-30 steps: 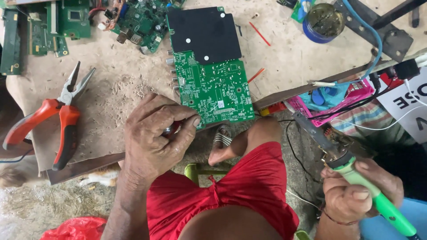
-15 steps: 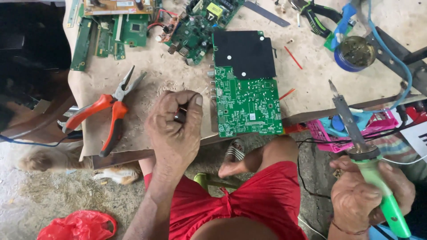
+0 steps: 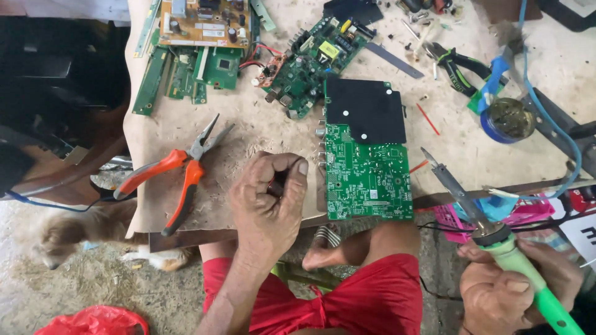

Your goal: Soldering components on a green circuit board using a soldering iron and pliers on a cluttered workbench.

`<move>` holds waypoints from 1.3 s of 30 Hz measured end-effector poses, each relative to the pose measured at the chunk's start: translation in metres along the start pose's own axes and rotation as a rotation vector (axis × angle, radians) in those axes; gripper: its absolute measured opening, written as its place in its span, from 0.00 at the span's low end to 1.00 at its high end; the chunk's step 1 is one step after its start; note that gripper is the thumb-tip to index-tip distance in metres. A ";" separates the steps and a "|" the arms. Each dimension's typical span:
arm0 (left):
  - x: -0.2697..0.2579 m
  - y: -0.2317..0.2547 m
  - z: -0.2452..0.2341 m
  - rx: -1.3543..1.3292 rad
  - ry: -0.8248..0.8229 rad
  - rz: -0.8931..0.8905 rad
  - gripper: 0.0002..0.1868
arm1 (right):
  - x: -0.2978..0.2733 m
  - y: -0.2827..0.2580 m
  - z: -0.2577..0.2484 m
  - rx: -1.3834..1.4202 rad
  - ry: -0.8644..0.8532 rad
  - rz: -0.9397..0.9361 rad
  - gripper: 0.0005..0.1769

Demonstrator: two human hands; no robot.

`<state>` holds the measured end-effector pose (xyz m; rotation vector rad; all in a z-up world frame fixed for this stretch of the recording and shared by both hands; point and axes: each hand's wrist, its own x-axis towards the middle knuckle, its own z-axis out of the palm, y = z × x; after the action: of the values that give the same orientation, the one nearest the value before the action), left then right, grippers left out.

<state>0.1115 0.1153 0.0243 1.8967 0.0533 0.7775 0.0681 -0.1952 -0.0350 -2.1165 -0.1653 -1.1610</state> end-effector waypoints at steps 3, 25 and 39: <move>0.004 0.001 -0.001 0.010 0.011 0.036 0.08 | 0.007 -0.004 0.009 -0.026 -0.049 -0.025 0.34; 0.002 -0.011 0.002 -0.005 0.031 0.023 0.08 | 0.070 -0.022 0.077 0.527 0.011 0.421 0.25; 0.014 -0.009 0.000 0.009 -0.055 -0.056 0.03 | 0.096 0.010 0.109 0.293 -0.026 -0.220 0.26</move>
<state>0.1255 0.1241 0.0240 1.9160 0.0756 0.6885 0.2044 -0.1535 -0.0030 -1.8884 -0.5583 -1.1548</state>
